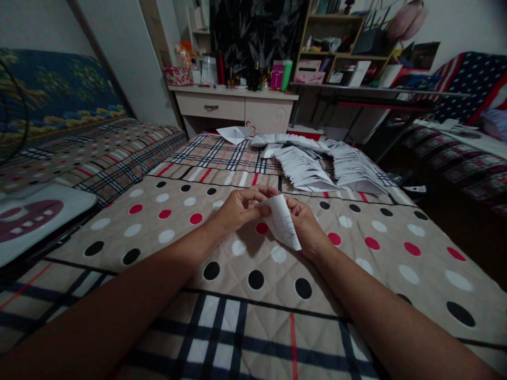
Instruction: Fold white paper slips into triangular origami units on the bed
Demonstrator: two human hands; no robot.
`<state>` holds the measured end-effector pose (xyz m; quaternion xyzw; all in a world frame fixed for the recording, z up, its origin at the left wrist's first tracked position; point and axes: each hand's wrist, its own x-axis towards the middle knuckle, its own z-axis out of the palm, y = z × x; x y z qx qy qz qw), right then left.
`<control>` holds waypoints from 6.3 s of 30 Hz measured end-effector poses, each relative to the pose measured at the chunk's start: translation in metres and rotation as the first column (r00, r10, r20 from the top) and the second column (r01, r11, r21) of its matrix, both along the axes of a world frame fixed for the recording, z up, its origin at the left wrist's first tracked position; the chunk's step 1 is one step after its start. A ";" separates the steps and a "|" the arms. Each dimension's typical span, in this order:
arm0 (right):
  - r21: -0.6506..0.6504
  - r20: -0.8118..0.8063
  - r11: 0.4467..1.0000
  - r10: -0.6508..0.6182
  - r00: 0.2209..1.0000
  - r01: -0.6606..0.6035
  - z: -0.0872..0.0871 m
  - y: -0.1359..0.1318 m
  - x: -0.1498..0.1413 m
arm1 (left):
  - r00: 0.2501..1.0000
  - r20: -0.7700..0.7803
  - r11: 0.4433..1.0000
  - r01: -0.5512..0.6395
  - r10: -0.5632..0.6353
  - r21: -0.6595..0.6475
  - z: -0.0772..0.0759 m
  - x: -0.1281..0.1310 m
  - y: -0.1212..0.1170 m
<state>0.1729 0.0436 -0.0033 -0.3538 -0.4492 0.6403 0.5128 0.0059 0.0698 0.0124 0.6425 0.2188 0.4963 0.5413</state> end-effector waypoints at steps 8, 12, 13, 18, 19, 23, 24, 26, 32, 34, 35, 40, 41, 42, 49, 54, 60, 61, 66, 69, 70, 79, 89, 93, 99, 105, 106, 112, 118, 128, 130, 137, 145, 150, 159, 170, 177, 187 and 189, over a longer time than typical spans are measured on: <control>0.046 -0.084 0.999 0.005 0.996 -0.001 -0.005 0.002 -0.002 | 0.996 -0.036 0.995 0.080 -0.077 0.066 0.000 0.007 -0.009; -0.010 -0.061 0.999 -0.054 0.997 0.053 -0.005 0.003 -0.002 | 0.979 -0.088 0.976 -0.172 0.185 0.136 0.001 0.006 -0.004; -0.009 -0.065 0.998 -0.069 0.995 0.069 -0.005 0.004 -0.002 | 0.957 -0.097 0.953 -0.254 0.272 0.166 0.001 0.004 -0.002; 0.189 0.076 0.961 -0.218 0.973 0.200 -0.002 0.005 0.002 | 0.800 -0.149 0.765 -0.476 0.581 0.433 0.004 -0.003 0.003; 0.251 0.160 0.943 -0.262 0.952 0.218 -0.002 0.005 0.003 | 0.785 -0.162 0.749 -0.476 0.598 0.461 0.005 -0.003 0.002; 0.370 0.295 0.905 -0.329 0.897 0.210 -0.004 0.003 0.003 | 0.832 -0.180 0.826 -0.446 0.525 0.346 0.006 0.001 -0.003; 0.354 0.264 0.912 -0.310 0.913 0.207 -0.004 0.003 0.003 | 0.854 -0.172 0.854 -0.434 0.491 0.287 0.005 0.002 -0.003; 0.284 0.188 0.934 -0.278 0.942 0.219 -0.003 0.003 0.002 | 0.888 -0.148 0.896 -0.412 0.435 0.164 0.003 0.003 -0.001; 0.158 0.168 0.966 -0.232 0.958 0.206 -0.001 0.002 0.002 | 0.942 -0.143 0.937 -0.322 0.303 -0.135 -0.009 0.002 0.006; 0.226 0.202 0.945 -0.283 0.938 0.237 -0.002 0.002 0.002 | 0.929 -0.183 0.931 -0.345 0.321 -0.119 -0.011 0.002 0.005; 0.280 0.214 0.922 -0.333 0.918 0.269 -0.002 0.002 0.002 | 0.920 -0.196 0.929 -0.360 0.339 -0.081 -0.011 0.002 0.004; 0.470 0.198 0.798 -0.511 0.836 0.377 0.001 0.001 0.004 | 0.890 -0.199 0.909 -0.382 0.410 0.166 -0.012 0.004 -0.001; 0.478 0.187 0.792 -0.514 0.837 0.379 0.002 0.001 0.004 | 0.887 -0.205 0.906 -0.377 0.413 0.192 -0.013 0.005 -0.001; 0.479 0.177 0.793 -0.507 0.844 0.376 0.003 0.000 0.004 | 0.883 -0.216 0.903 -0.374 0.417 0.212 -0.013 0.005 -0.002; 0.483 0.193 0.806 -0.481 0.855 0.343 0.002 0.001 0.006 | 0.827 -0.332 0.878 -0.349 0.453 0.328 -0.011 0.004 -0.002; 0.467 0.165 0.813 -0.466 0.869 0.348 0.000 0.003 0.008 | 0.801 -0.379 0.847 -0.273 0.463 0.456 -0.009 0.002 -0.001; 0.407 0.132 0.823 -0.483 0.866 0.397 0.001 0.001 0.007 | 0.790 -0.370 0.816 -0.264 0.488 0.514 -0.006 0.004 -0.004; 0.399 0.122 0.821 -0.489 0.863 0.409 0.001 0.001 0.007 | 0.795 -0.354 0.814 -0.278 0.493 0.509 -0.006 0.005 -0.004; 0.368 0.094 0.815 -0.511 0.854 0.447 -0.001 0.002 0.007 | 0.819 -0.302 0.840 -0.347 0.488 0.417 -0.008 0.007 -0.005; 0.369 0.088 0.807 -0.524 0.847 0.461 -0.001 0.002 0.006 | 0.830 -0.310 0.868 -0.356 0.463 0.345 -0.008 0.008 -0.006; 0.370 0.088 0.805 -0.527 0.845 0.464 -0.001 0.002 0.006 | 0.836 -0.313 0.878 -0.352 0.451 0.326 -0.008 0.009 -0.007; 0.350 0.083 0.805 -0.536 0.840 0.479 0.002 -0.001 0.002 | 0.862 -0.379 0.939 -0.280 0.337 0.199 -0.006 0.010 -0.010; 0.273 0.062 0.837 -0.508 0.859 0.475 0.002 -0.001 0.002 | 0.811 -0.524 0.962 -0.170 0.260 0.214 -0.005 0.010 -0.010; 0.272 0.063 0.829 -0.521 0.851 0.488 0.002 -0.001 0.001 | 0.766 -0.514 0.922 -0.293 0.385 0.254 -0.006 0.011 -0.014; 0.242 0.012 0.817 -0.542 0.841 0.523 -0.001 0.001 -0.001 | 0.774 -0.394 0.868 -0.425 0.495 0.256 -0.010 0.013 -0.017; 0.175 -0.013 0.826 -0.542 0.841 0.535 0.000 0.002 0.000 | 0.883 -0.312 0.935 -0.350 0.349 0.056 -0.010 0.013 -0.014; 0.172 -0.014 0.827 -0.541 0.841 0.535 0.000 0.002 0.000 | 0.888 -0.318 0.942 -0.333 0.332 0.053 -0.009 0.013 -0.014; 0.142 -0.064 0.837 -0.525 0.849 0.528 0.000 0.002 0.002 | 0.891 -0.333 0.950 -0.306 0.307 0.056 -0.007 0.010 -0.012; 0.153 -0.092 0.837 -0.517 0.851 0.525 0.002 0.003 0.004 | 0.953 -0.270 0.961 -0.197 0.140 -0.196 -0.008 0.012 -0.012; 0.157 -0.134 0.776 -0.596 0.792 0.611 -0.003 0.005 0.004 | 0.962 -0.269 0.883 -0.081 -0.053 -0.462 -0.007 0.020 -0.016; 0.145 -0.129 0.790 -0.582 0.803 0.596 -0.002 0.005 0.003 | 0.935 -0.353 0.890 -0.123 -0.046 -0.440 -0.003 0.021 -0.019; 0.171 -0.110 0.752 -0.628 0.771 0.637 -0.003 0.005 0.004 | 0.901 -0.415 0.906 -0.066 -0.127 -0.419 -0.002 0.018 -0.020; 0.127 -0.129 0.794 -0.581 0.804 0.595 0.000 0.004 0.005 | 0.893 -0.433 0.938 -0.038 -0.123 -0.345 -0.008 0.014 -0.016; 0.162 -0.098 0.848 -0.495 0.864 0.504 0.003 0.001 0.004 | 0.869 -0.493 0.987 -0.121 0.053 -0.108 -0.006 0.009 -0.014; 0.123 -0.041 0.935 -0.331 0.943 0.334 0.000 -0.004 -0.004 | 0.778 -0.492 0.909 -0.245 0.391 0.336 -0.001 0.009 -0.014; 0.139 0.167 0.982 -0.151 0.974 0.129 0.000 -0.012 -0.004 | 0.770 -0.355 0.847 -0.475 0.531 0.236 -0.007 0.003 -0.005; 0.109 0.148 0.990 -0.102 0.984 0.086 -0.006 -0.011 -0.005 | 0.818 -0.384 0.903 -0.366 0.427 0.225 -0.003 0.004 -0.010; 0.150 0.126 0.955 -0.277 0.953 0.257 -0.003 -0.008 -0.003 | 0.853 -0.471 0.974 -0.174 0.223 0.145 -0.010 0.007 -0.010; 0.125 0.104 0.942 -0.326 0.940 0.313 -0.004 -0.005 -0.001 | 0.858 -0.472 0.979 -0.174 0.203 0.106 -0.009 0.006 -0.009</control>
